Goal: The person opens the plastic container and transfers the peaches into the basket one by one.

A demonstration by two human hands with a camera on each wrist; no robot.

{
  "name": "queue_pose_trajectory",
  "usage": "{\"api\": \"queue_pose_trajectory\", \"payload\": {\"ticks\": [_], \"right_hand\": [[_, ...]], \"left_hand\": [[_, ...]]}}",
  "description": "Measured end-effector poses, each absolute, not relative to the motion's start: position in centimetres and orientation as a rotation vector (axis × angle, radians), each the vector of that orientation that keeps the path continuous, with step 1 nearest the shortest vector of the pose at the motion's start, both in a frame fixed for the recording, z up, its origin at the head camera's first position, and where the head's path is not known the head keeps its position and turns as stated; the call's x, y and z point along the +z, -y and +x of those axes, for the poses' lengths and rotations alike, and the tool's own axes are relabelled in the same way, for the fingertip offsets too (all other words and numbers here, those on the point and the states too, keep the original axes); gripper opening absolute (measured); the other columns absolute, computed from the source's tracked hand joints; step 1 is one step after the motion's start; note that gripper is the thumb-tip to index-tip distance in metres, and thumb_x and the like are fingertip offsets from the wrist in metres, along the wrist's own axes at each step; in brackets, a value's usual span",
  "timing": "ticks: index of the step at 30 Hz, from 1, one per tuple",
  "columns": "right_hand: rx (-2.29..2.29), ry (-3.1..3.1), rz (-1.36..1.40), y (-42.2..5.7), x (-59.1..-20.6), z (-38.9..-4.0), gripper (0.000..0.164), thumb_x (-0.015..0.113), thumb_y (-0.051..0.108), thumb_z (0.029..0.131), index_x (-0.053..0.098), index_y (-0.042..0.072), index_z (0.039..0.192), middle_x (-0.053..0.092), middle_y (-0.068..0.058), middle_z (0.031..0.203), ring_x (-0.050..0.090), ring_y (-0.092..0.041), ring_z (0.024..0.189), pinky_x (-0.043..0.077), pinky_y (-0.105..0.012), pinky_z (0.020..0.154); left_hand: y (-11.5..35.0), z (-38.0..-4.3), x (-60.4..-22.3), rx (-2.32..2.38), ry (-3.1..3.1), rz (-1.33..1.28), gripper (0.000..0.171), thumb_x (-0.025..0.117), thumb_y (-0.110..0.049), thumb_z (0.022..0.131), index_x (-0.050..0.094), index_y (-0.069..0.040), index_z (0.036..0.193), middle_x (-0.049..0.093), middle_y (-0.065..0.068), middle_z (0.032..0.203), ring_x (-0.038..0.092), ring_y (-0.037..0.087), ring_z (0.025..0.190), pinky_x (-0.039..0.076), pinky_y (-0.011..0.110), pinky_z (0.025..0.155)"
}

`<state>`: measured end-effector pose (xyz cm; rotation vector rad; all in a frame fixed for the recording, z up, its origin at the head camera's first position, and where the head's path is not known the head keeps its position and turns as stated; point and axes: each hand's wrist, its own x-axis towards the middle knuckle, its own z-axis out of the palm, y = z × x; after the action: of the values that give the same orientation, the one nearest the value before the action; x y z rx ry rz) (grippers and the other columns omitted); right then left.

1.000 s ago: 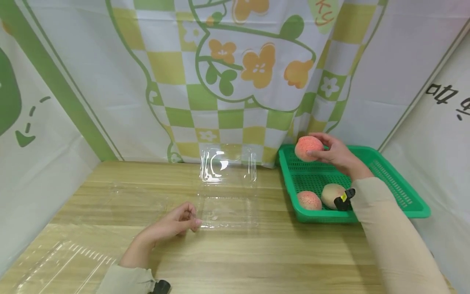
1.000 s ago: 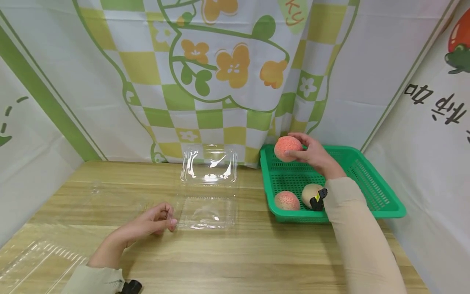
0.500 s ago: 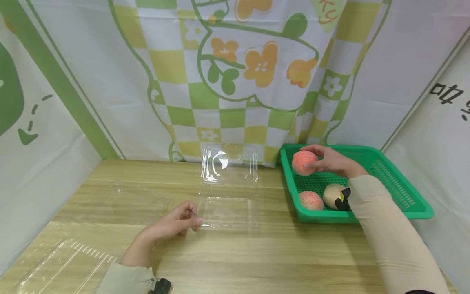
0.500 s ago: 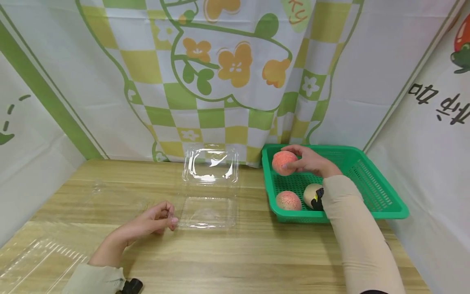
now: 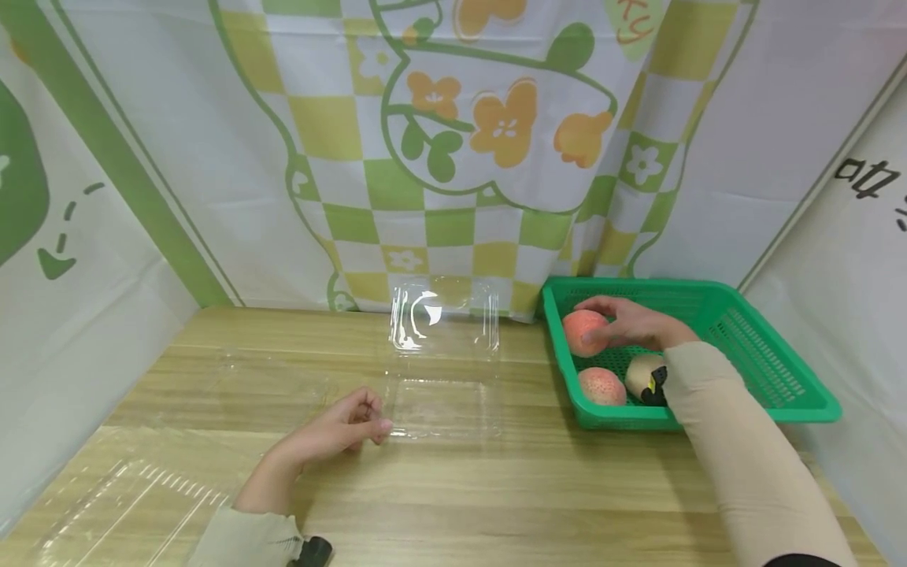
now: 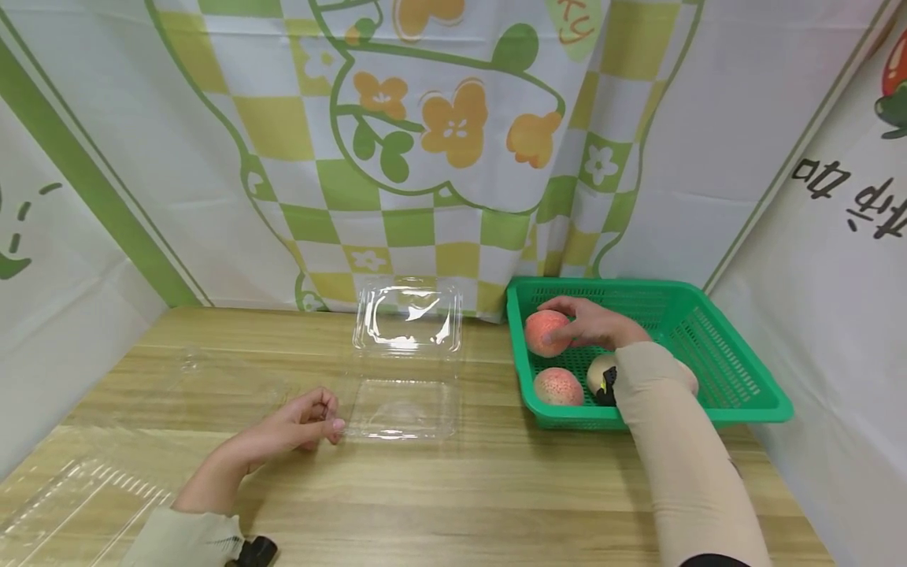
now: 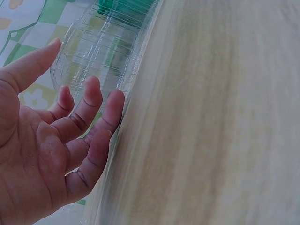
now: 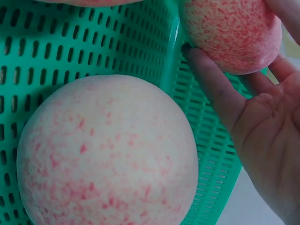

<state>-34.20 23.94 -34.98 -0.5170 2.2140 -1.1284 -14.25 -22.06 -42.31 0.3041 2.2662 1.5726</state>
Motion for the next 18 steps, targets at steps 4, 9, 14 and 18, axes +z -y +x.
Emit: {"api": "queue_pose_trajectory", "payload": {"ticks": [4,9,14,18], "right_hand": [[-1.097,-2.185,-0.503,-23.9,-35.3,-34.4,0.072,0.07,0.016,0.091,0.031,0.005,0.151,0.036,-0.023,0.149,0.058,-0.024,0.116,0.052,-0.041,0.097],[-1.015,-2.178,-0.507,-24.1,-36.0,-34.4,0.073,0.07,0.022,0.092,0.031,0.006,0.151,0.036,-0.022,0.149,0.055,-0.026,0.12,0.05,-0.042,0.099],[-0.976,-2.143,-0.472,-24.0,-36.6,-34.4,0.076,0.07,0.024,0.092,0.028,0.005,0.153,0.033,-0.023,0.151,0.051,-0.03,0.126,0.048,-0.046,0.102],[-0.949,-2.161,-0.448,-23.7,-36.6,-34.3,0.076,0.069,0.026,0.092,0.028,0.005,0.153,0.034,-0.023,0.151,0.049,-0.033,0.129,0.047,-0.049,0.104]], "left_hand": [[22.0,-14.3,-42.2,1.573,-2.269,0.31,0.035,0.061,-0.026,0.099,0.042,0.0,0.112,0.062,0.012,0.096,0.058,0.023,0.089,0.044,0.028,0.069],[21.9,-14.2,-42.2,1.577,-2.265,0.306,0.036,0.061,-0.025,0.098,0.043,0.001,0.114,0.062,0.013,0.097,0.058,0.023,0.089,0.045,0.029,0.07],[21.9,-14.0,-42.2,1.57,-2.268,0.305,0.035,0.062,-0.025,0.098,0.043,0.0,0.112,0.062,0.013,0.098,0.058,0.024,0.089,0.045,0.029,0.069],[22.0,-13.9,-42.3,1.565,-2.271,0.301,0.035,0.062,-0.026,0.098,0.043,-0.001,0.111,0.061,0.013,0.099,0.058,0.023,0.09,0.046,0.028,0.069]]}}
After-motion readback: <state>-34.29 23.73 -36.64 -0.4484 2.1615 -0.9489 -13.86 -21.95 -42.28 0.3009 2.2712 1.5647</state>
